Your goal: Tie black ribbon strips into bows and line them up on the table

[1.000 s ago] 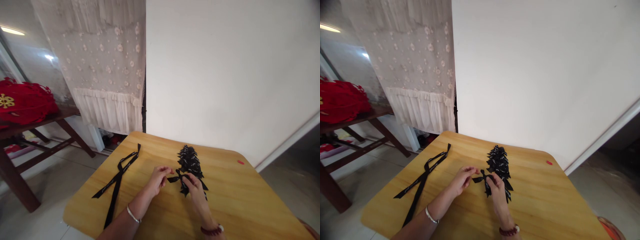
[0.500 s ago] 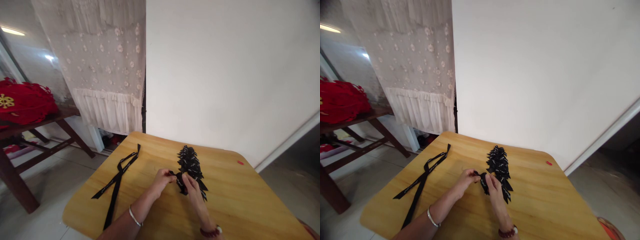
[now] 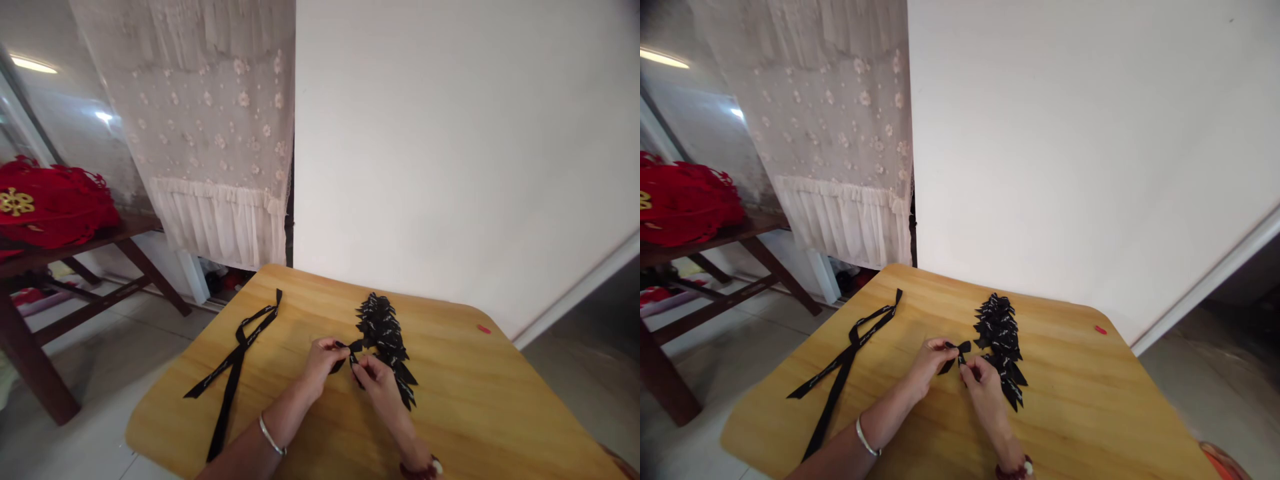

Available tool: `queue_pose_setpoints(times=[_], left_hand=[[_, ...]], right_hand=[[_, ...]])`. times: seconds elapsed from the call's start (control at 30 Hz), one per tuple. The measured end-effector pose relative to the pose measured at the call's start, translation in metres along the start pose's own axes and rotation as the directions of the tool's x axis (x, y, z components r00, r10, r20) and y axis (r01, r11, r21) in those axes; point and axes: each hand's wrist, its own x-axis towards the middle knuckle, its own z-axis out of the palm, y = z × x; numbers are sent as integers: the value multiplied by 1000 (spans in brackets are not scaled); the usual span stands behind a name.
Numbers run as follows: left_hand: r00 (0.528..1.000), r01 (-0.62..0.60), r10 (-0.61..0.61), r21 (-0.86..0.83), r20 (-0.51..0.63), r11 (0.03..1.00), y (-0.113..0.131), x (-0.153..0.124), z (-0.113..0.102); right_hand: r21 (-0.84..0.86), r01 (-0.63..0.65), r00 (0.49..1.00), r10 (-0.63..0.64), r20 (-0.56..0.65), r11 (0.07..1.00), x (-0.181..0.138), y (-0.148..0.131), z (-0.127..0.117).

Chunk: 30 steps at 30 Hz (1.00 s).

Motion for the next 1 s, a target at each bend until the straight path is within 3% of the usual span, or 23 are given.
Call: queue_pose_setpoints(times=[0.17, 0.4, 0.6, 0.7, 0.83, 1.0], left_hand=[[995, 87, -92, 96, 45, 992, 0, 2, -4], [997, 67, -72, 138, 33, 988, 1, 2, -4], [997, 38, -45, -115, -65, 993, -6, 2, 1], [989, 132, -140, -156, -39, 979, -9, 2, 0], [965, 264, -252, -253, 77, 931, -9, 1, -3], [955, 295, -283, -360, 86, 885, -3, -2, -1]], right_hand=[[-44, -5, 1000, 4, -19, 999, 1, 3, -2], [-124, 44, 998, -50, -47, 991, 0, 5, -2], [-268, 84, 993, -103, -57, 960, -4, 5, 4], [-366, 80, 990, -117, -80, 927, -7, 6, 9], [-455, 66, 985, -130, -112, 888, -11, 6, 13], [-351, 89, 990, -121, -71, 932, -10, 4, 11]])
